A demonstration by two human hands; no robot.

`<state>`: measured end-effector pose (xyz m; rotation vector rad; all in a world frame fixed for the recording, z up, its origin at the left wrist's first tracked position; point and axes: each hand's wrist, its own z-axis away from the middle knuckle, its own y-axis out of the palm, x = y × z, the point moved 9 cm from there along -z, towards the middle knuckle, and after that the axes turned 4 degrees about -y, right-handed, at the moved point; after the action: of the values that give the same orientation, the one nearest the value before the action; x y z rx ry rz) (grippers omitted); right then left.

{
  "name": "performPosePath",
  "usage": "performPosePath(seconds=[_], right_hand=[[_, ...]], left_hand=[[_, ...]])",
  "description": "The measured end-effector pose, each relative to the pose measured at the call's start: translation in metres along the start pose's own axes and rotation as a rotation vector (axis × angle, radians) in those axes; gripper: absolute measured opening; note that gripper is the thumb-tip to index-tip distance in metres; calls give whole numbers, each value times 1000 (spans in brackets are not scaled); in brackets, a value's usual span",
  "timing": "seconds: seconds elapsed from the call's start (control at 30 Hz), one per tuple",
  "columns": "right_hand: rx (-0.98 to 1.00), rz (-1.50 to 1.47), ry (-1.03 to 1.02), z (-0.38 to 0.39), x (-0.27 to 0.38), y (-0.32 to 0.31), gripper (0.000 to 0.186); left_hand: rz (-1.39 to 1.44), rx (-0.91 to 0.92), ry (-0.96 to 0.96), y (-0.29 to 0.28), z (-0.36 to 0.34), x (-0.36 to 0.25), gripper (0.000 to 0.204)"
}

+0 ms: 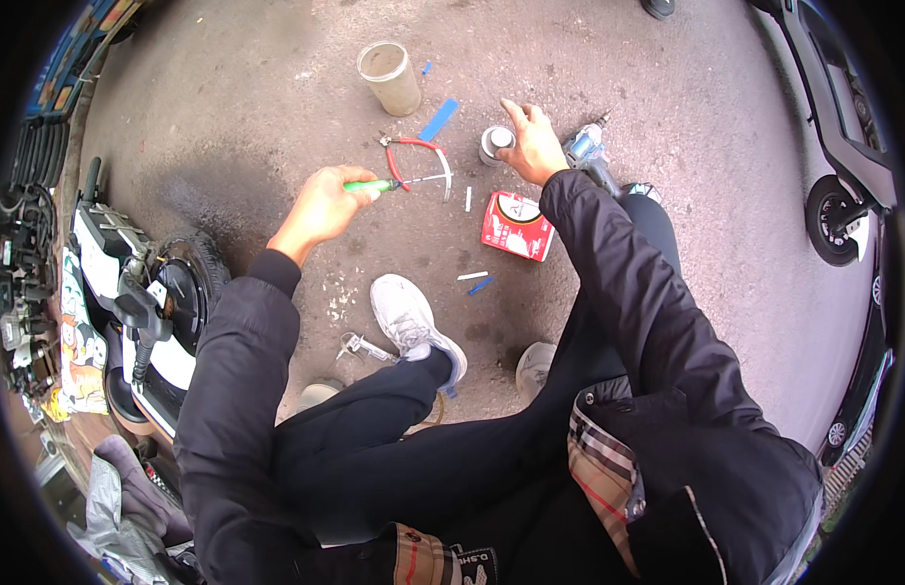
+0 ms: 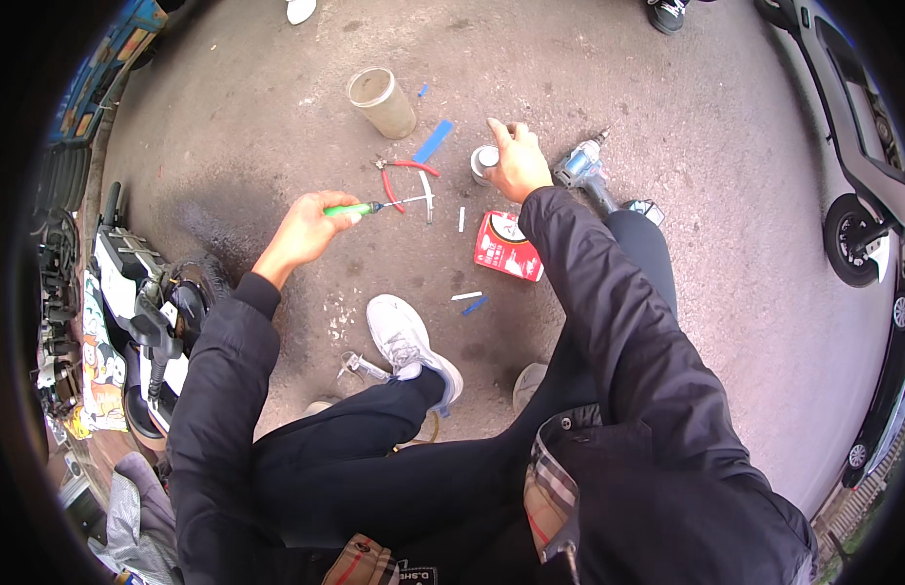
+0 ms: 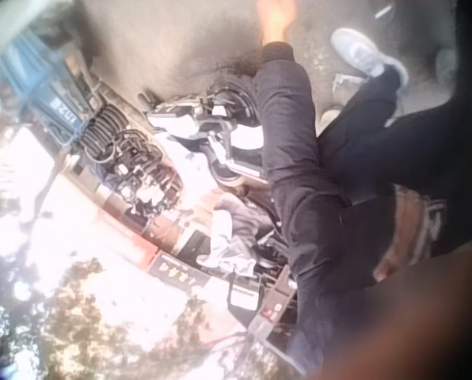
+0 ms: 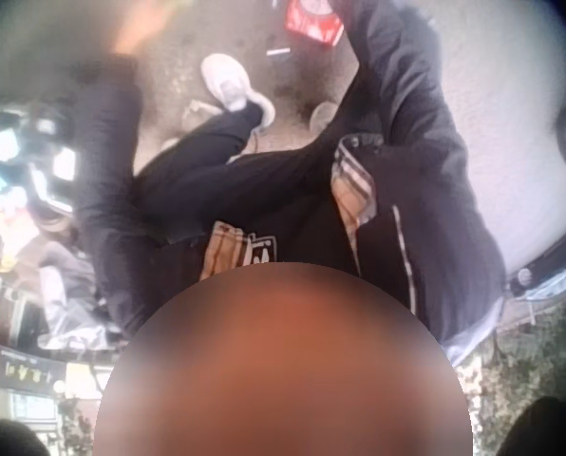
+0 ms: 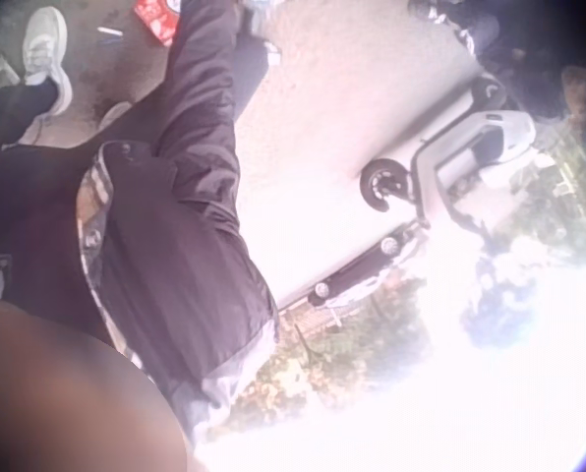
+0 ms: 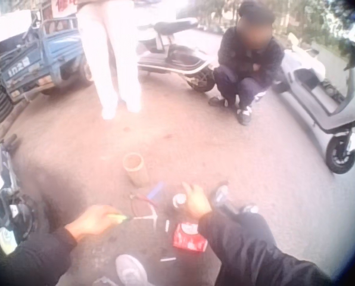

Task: The person prepares a small plastic strip by applying a substance from a container using a screwdriver, then inserts the strip into the scooter tire tread and secures it with pliers.

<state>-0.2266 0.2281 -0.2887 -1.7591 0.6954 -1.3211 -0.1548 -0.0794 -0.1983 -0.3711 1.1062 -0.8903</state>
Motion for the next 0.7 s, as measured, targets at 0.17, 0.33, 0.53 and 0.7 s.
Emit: performPosePath(seconds=[0.17,0.33,0.53,0.7], right_hand=[[183,-23,-121,4,9,8,53],[175,-4,-125,0,2,11,39],[179,-35,-145,-5,8,11,39],[130,-170,8,-1,-6,-2,49]], left_hand=[[60,74,-114,21,-52,16,32],[217,93,-137,25,-66,21,29],[263,118,-204,39,-62,36,29],[270,141,-182,57,-65,46,33]])
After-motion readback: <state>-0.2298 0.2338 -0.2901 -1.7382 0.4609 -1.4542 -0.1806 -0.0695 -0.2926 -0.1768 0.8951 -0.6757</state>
